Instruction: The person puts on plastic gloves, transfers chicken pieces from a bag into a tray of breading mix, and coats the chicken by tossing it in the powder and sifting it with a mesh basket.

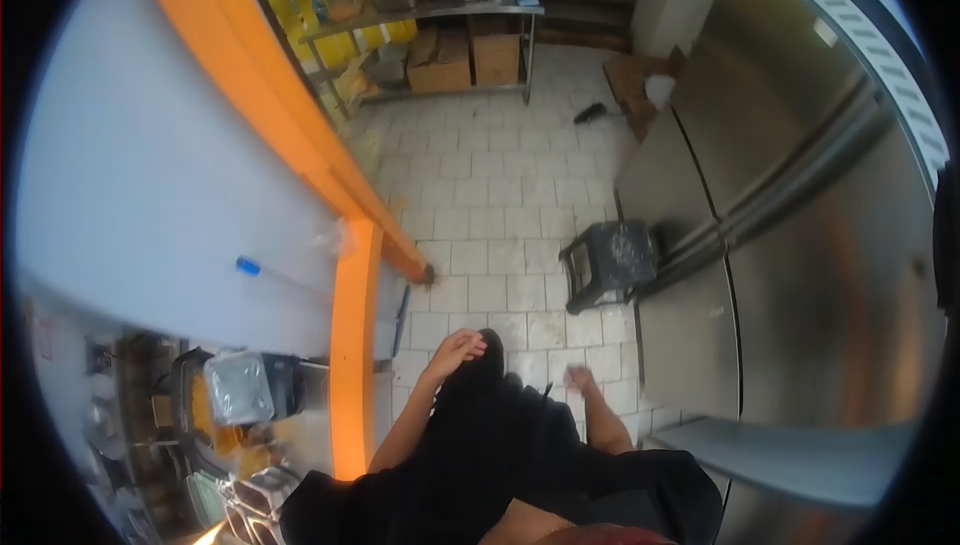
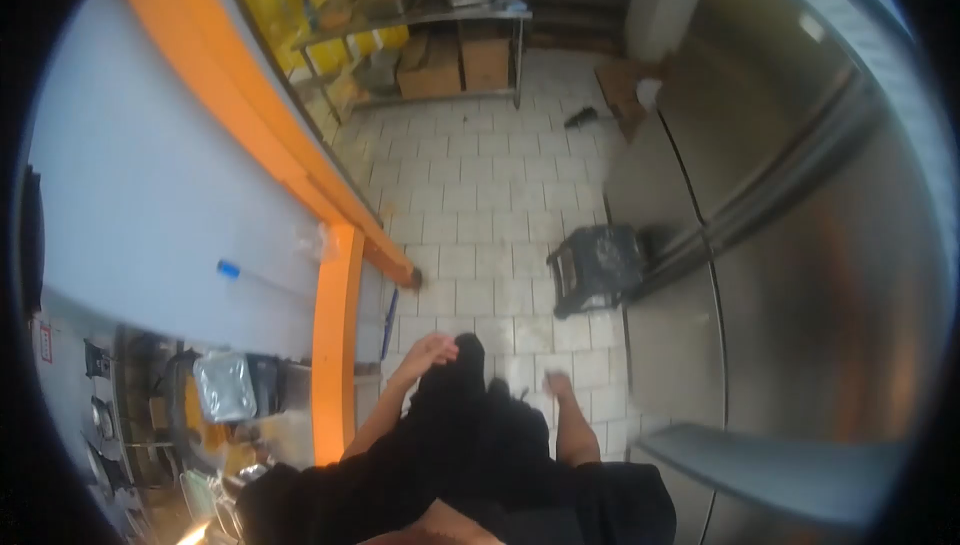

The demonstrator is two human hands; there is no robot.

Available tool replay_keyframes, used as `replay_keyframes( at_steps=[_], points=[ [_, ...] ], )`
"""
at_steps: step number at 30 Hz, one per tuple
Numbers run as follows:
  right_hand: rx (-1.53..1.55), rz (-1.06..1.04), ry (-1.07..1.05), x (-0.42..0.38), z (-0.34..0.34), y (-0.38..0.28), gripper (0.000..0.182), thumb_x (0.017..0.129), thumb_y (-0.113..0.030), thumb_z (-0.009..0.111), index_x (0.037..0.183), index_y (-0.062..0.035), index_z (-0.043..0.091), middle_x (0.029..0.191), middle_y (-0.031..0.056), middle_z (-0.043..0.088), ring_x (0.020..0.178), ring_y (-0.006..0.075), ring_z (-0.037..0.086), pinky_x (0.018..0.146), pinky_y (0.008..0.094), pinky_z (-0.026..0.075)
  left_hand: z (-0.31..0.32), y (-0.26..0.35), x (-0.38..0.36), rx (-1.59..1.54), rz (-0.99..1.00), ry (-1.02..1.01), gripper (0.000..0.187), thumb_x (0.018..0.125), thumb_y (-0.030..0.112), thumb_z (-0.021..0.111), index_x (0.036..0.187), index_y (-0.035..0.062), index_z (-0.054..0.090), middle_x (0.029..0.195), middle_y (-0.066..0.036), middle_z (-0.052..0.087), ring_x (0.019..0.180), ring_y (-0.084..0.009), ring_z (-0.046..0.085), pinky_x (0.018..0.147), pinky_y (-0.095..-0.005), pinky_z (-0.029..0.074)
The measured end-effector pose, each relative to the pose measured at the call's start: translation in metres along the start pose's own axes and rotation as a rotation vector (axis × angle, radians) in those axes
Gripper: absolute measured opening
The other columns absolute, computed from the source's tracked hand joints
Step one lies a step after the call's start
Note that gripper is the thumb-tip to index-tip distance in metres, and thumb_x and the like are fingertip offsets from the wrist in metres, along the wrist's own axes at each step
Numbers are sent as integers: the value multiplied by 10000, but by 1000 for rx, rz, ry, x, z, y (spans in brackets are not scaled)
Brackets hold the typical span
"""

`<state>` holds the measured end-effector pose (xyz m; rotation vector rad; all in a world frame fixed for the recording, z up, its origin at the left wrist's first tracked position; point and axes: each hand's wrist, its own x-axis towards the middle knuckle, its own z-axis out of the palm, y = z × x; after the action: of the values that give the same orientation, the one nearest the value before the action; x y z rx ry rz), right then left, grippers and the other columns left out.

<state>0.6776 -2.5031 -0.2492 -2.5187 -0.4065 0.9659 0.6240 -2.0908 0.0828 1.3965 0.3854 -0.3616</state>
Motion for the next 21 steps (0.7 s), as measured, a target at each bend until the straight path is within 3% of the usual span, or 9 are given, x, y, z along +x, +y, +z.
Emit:
replay_keyframes(
  at_steps=[1, 2, 3, 5, 8, 12, 15, 19, 21],
  points=[
    [355, -44, 196, 75, -42, -5, 331, 955, -253, 458, 1078, -1, 632, 911, 96, 674, 762, 213, 650, 662, 323, 526, -11, 12, 28, -38, -25, 54, 330, 980, 346, 509, 1123, 56, 573, 1016, -86, 662, 921, -149, 637, 801, -277, 481],
    [746, 140, 244, 104, -129, -63, 274, 951, -227, 490, 1050, -21, 641, 897, 94, 669, 744, 184, 638, 646, 294, 521, -24, 14, 59, -57, -56, 112, 357, 987, 369, 487, 1122, 51, 576, 1019, -97, 661, 868, -152, 650, 783, -276, 493],
    [955, -45, 256, 170, -174, -72, 230, 960, -221, 505, 1024, -45, 639, 887, 74, 662, 735, 162, 631, 637, 278, 507, -41, 11, 97, -58, -53, 111, 357, 987, 369, 487, 1122, 51, 576, 1019, -97, 661, 868, -152, 650, 783, -276, 493],
    [923, -88, 413, 242, -276, -123, 244, 970, -260, 502, 1002, -58, 635, 889, 55, 658, 758, 139, 631, 623, 262, 483, -70, 0, 173, -84, -69, 139, 383, 992, 387, 462, 1125, 47, 578, 959, -109, 671, 787, -154, 659, 733, -268, 503],
    [1233, 69, 298, 312, -396, -197, 269, 973, -290, 507, 1006, -54, 634, 903, 42, 651, 808, 138, 631, 661, 268, 487, -104, 41, 288, -96, 92, 119, 380, 987, 383, 476, 1110, 39, 579, 835, -104, 674, 726, -158, 657, 677, -273, 510],
    [1215, 109, 279, 417, -484, -247, 298, 970, -318, 512, 1051, -50, 618, 955, 61, 655, 869, 181, 635, 718, 300, 496, -169, 166, 475, -172, 30, 92, 297, 961, 329, 552, 1021, 45, 613, 685, -61, 626, 698, -141, 637, 644, -292, 510],
    [1385, 232, 225, 463, -542, -291, 336, 971, -326, 497, 1148, -50, 569, 1051, 90, 639, 959, 223, 622, 805, 344, 494, -204, 283, 623, 86, 287, 105, 328, 977, 355, 515, 915, 44, 597, 719, -38, 611, 684, -117, 595, 655, -284, 494],
    [1488, 56, 188, 558, -646, -337, 381, 976, -307, 457, 1246, -40, 492, 1175, 116, 593, 1084, 254, 573, 932, 393, 461, -225, 480, 760, 517, 468, 50, 365, 986, 383, 480, 916, 40, 583, 789, -40, 614, 737, -144, 590, 708, -311, 484],
    [1426, 2, 194, 625, -702, -346, 384, 979, -303, 433, 1235, -24, 498, 1173, 114, 596, 1078, 252, 578, 935, 392, 461, -234, 530, 829, 454, 511, -11, 351, 986, 374, 483, 944, 40, 585, 790, -38, 617, 746, -143, 593, 711, -312, 485]
  ],
)
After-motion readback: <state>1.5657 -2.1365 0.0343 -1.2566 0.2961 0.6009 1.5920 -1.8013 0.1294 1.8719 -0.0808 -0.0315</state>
